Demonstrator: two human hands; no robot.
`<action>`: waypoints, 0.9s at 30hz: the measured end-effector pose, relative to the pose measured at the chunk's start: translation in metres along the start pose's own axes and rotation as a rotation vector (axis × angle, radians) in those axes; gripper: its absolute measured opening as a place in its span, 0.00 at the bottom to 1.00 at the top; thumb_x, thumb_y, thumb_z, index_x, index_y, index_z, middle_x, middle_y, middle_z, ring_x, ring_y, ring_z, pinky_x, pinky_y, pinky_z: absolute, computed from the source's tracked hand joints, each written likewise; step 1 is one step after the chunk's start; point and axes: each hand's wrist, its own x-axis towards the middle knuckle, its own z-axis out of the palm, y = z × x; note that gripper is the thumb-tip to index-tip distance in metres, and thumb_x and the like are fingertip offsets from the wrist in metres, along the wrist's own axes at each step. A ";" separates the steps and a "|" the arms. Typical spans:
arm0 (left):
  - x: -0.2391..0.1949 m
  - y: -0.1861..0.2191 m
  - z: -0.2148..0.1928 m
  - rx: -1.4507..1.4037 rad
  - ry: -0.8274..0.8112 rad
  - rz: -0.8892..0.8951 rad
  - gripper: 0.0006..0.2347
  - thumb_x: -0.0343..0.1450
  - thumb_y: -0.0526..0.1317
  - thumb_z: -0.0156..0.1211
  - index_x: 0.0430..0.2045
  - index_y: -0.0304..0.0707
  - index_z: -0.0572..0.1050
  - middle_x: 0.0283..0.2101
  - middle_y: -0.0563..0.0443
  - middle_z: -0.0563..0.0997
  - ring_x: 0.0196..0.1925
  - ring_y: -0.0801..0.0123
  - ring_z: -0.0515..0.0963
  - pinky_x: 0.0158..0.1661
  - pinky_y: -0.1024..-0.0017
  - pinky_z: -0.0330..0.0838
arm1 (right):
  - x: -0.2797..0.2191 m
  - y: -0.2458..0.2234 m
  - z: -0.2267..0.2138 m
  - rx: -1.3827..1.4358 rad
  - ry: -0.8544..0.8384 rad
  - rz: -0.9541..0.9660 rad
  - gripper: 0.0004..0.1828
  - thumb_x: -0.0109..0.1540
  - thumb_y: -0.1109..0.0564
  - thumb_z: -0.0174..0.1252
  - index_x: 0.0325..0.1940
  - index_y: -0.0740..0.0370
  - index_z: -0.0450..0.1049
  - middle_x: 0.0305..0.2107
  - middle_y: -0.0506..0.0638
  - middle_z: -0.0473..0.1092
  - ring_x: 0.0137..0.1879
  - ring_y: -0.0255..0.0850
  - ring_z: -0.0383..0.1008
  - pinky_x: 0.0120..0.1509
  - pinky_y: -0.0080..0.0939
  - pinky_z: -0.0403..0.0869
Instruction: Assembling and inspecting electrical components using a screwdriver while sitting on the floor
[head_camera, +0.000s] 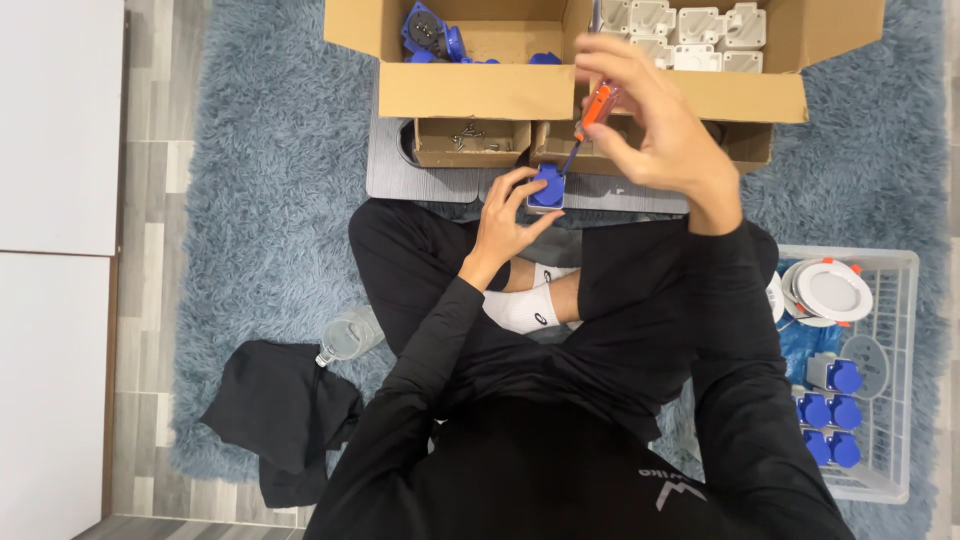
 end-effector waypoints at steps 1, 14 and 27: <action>-0.001 -0.001 0.001 0.000 0.000 0.004 0.22 0.65 0.42 0.84 0.50 0.38 0.80 0.61 0.50 0.78 0.59 0.56 0.80 0.61 0.62 0.77 | -0.001 -0.002 -0.002 -0.003 0.002 -0.003 0.38 0.66 0.78 0.61 0.79 0.67 0.59 0.79 0.62 0.54 0.78 0.60 0.70 0.80 0.54 0.79; -0.004 -0.002 0.004 -0.011 0.015 0.003 0.23 0.65 0.42 0.84 0.51 0.39 0.79 0.62 0.50 0.77 0.61 0.56 0.80 0.61 0.62 0.78 | 0.001 0.032 0.024 -0.600 0.345 -0.133 0.29 0.63 0.64 0.86 0.64 0.68 0.79 0.37 0.52 0.68 0.34 0.42 0.65 0.38 0.40 0.67; -0.008 -0.005 0.008 -0.027 0.030 0.011 0.24 0.65 0.42 0.84 0.53 0.40 0.78 0.63 0.49 0.77 0.63 0.55 0.80 0.62 0.61 0.78 | -0.004 -0.014 -0.012 -0.062 -0.004 0.064 0.42 0.62 0.80 0.61 0.81 0.70 0.62 0.68 0.67 0.71 0.64 0.56 0.80 0.70 0.50 0.81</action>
